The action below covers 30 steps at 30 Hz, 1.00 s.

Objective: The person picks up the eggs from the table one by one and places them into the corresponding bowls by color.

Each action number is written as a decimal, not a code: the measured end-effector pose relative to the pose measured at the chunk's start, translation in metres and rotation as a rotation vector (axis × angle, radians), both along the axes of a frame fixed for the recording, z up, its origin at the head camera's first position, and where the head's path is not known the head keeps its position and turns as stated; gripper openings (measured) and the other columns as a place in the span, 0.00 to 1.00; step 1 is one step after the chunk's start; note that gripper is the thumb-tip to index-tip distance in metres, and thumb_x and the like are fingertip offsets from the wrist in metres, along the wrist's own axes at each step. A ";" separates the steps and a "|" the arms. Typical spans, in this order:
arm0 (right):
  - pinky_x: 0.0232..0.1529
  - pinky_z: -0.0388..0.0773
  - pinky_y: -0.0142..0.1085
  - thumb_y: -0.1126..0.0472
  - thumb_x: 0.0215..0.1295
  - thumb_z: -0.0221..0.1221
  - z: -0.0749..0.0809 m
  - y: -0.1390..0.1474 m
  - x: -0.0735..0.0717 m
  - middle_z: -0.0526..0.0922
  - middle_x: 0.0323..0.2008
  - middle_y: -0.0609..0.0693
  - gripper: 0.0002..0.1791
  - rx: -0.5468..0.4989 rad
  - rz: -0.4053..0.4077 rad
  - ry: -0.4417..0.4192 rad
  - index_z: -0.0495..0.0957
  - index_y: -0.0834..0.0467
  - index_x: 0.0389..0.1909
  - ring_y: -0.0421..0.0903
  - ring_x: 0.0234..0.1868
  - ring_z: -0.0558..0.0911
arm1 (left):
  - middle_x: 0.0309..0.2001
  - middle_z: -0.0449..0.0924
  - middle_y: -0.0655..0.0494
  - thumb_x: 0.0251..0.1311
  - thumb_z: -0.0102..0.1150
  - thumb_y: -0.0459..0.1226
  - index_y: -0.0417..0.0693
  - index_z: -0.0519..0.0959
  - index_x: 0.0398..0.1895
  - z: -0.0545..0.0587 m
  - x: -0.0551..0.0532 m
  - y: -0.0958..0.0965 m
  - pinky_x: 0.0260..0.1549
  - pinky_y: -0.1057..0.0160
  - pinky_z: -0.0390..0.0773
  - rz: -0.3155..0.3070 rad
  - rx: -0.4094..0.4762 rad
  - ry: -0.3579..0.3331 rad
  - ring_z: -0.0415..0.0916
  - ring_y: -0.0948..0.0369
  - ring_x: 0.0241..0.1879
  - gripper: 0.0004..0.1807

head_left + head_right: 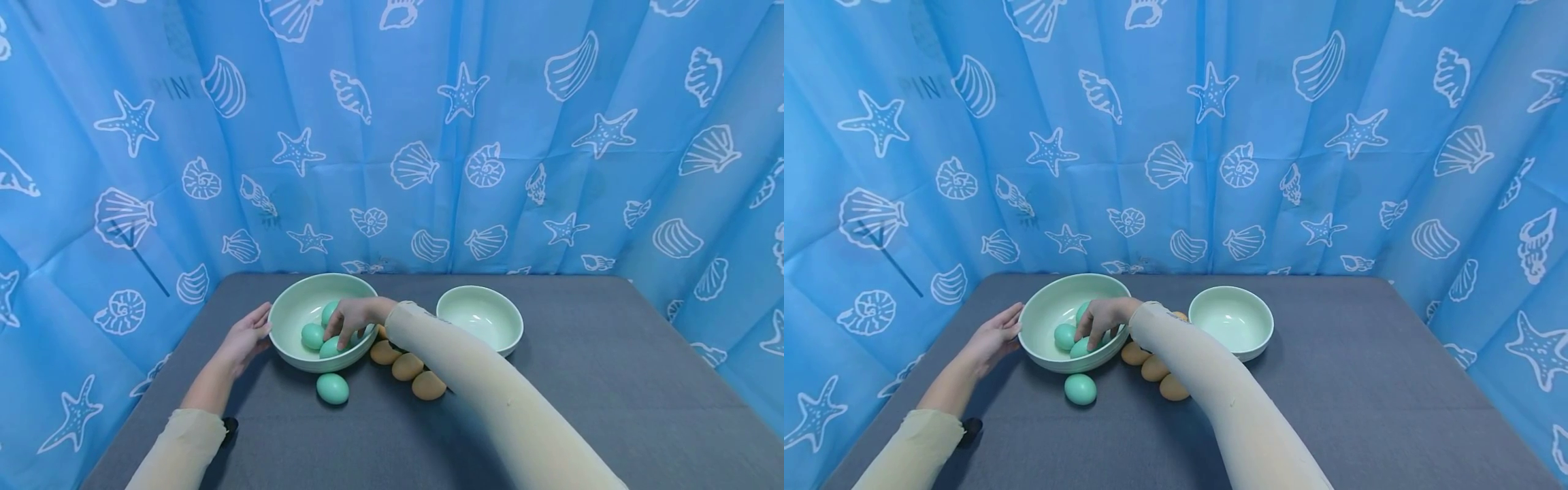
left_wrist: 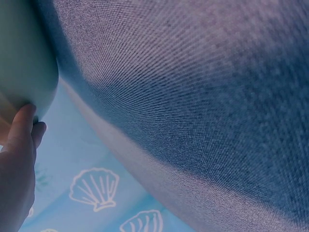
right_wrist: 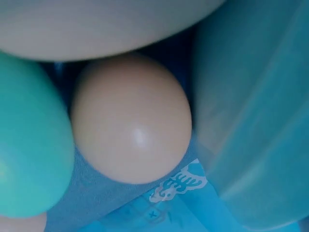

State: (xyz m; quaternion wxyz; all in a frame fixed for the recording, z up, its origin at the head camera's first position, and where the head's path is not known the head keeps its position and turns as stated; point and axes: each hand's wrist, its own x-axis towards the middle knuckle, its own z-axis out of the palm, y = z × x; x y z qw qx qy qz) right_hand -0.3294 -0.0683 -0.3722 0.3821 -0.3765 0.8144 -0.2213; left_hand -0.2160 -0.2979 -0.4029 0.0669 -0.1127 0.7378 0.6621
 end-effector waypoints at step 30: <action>0.58 0.80 0.45 0.67 0.68 0.62 0.024 0.032 0.007 0.83 0.58 0.57 0.21 -0.225 -0.212 -0.032 0.78 0.63 0.62 0.50 0.59 0.81 | 0.80 0.33 0.45 0.80 0.32 0.31 0.42 0.35 0.80 -0.002 0.001 0.001 0.74 0.40 0.50 -0.018 -0.019 0.028 0.36 0.45 0.79 0.32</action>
